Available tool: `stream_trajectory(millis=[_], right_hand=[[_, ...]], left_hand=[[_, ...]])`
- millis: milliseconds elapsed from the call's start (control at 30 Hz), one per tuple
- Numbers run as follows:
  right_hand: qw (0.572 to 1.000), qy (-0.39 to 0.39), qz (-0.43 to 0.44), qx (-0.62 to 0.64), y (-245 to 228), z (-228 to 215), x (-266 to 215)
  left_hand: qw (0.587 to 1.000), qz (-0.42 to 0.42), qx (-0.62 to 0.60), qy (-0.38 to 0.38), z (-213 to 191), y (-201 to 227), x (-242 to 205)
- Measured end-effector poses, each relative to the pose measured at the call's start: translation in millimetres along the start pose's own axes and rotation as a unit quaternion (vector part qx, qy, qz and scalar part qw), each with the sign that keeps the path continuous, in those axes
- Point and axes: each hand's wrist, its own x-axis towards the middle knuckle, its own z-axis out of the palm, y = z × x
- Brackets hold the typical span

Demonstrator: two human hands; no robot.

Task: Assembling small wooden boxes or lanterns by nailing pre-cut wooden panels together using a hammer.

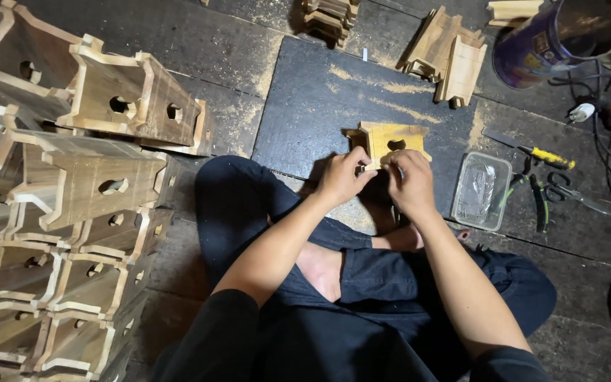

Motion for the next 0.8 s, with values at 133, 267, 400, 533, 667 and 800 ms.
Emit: stream_trajectory(millis=[133, 267, 400, 533, 667, 800], right_hand=[[1.000, -0.001, 0.009, -0.006, 5.1, 5.0, -0.9], [1.000, 0.001, 0.000, -0.006, 7.1, 5.4, -4.4], [0.999, -0.009, -0.023, -0.045, 4.4, 6.0, 0.2], [0.989, -0.005, -0.071, -0.132, 8.5, 18.9, -2.8], [0.987, -0.002, -0.077, -0.142, 6.6, 17.5, -2.4], [0.995, -0.008, -0.064, -0.071, -12.7, -2.3, 11.8]], left_hand=[[1.000, 0.006, 0.007, 0.007, -3.8, 1.7, -0.6], [1.000, 0.009, 0.009, 0.003, -4.0, 3.2, -1.2], [1.000, 0.008, 0.013, 0.004, 1.7, -3.2, 0.3], [1.000, 0.010, 0.005, 0.014, -1.0, 1.2, -1.9], [0.999, 0.015, -0.007, 0.028, 4.4, -2.9, -2.3], [0.999, 0.023, -0.012, 0.034, 6.3, -3.8, -0.8]])
